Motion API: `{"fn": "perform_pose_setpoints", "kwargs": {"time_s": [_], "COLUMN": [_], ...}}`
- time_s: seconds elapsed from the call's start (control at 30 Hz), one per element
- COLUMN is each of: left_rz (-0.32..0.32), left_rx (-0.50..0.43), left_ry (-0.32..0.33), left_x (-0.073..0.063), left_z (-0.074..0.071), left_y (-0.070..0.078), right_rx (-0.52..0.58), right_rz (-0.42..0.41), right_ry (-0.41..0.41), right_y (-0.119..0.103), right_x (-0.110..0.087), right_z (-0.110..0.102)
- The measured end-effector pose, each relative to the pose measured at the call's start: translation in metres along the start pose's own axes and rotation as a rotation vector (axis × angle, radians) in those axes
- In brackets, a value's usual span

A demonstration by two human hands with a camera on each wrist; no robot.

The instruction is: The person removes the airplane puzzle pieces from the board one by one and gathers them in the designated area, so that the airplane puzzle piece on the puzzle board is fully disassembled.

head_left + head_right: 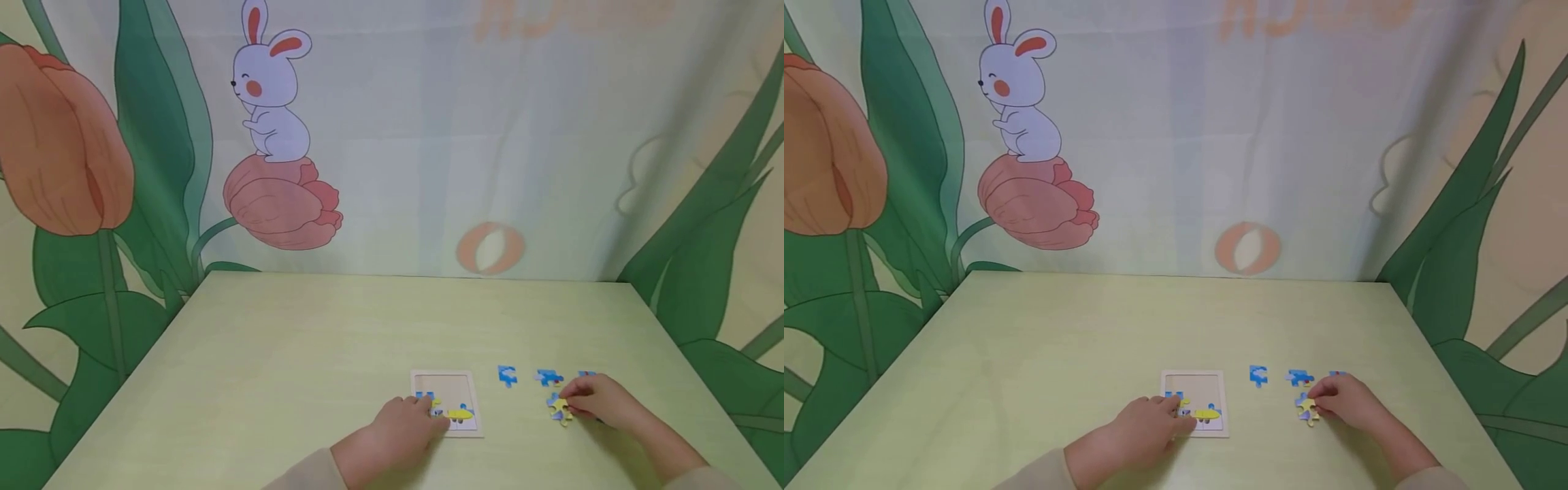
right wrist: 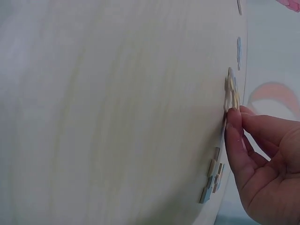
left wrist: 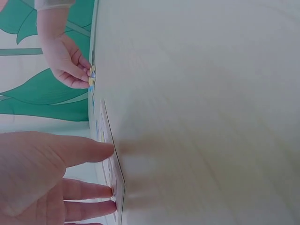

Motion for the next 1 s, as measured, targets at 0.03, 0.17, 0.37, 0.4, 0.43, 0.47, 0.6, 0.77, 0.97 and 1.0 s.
{"fn": "perform_pose_setpoints", "kwargs": {"time_s": [0.03,0.17,0.37,0.4,0.43,0.47,0.6,0.77,0.97,1.0], "left_rz": [0.001,0.003,0.000,0.002,0.005,0.009,0.008,-0.028,-0.009,-0.002], "left_rx": [0.010,0.026,0.023,0.025,0.029,0.031,0.009,-0.032,-0.055,-0.056], "left_ry": [0.005,0.006,0.004,0.006,0.006,0.009,0.006,-0.011,0.011,0.013], "left_x": [0.000,-0.001,-0.004,-0.005,-0.005,-0.006,-0.009,-0.018,-0.029,-0.029], "left_z": [0.000,-0.001,-0.002,-0.003,-0.002,-0.002,0.000,0.005,0.007,0.007], "left_y": [0.000,0.000,-0.001,-0.001,-0.001,-0.001,-0.006,-0.017,-0.024,-0.024], "right_rx": [-0.004,-0.016,-0.026,-0.030,-0.033,-0.035,-0.045,-0.002,0.076,0.085], "right_rz": [-0.002,0.007,0.044,0.043,0.037,0.035,0.040,0.069,0.028,0.022], "right_ry": [0.002,0.008,0.012,0.012,0.011,0.010,0.020,0.055,0.024,0.013], "right_y": [-0.001,-0.001,0.000,0.000,-0.001,-0.001,-0.002,-0.004,-0.019,-0.022], "right_x": [0.000,0.002,0.003,0.003,0.003,0.002,0.001,0.003,0.002,0.002], "right_z": [0.000,0.001,0.000,0.000,0.000,0.000,-0.002,-0.010,-0.004,-0.001]}}
Point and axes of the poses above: each hand's wrist, its own x-axis towards the middle knuckle, its own z-axis out of the palm, y = z × x, the point moved 9 cm from there along x, towards the middle knuckle, and after that the axes turned 10 degrees about z, right-handed, at the moved point
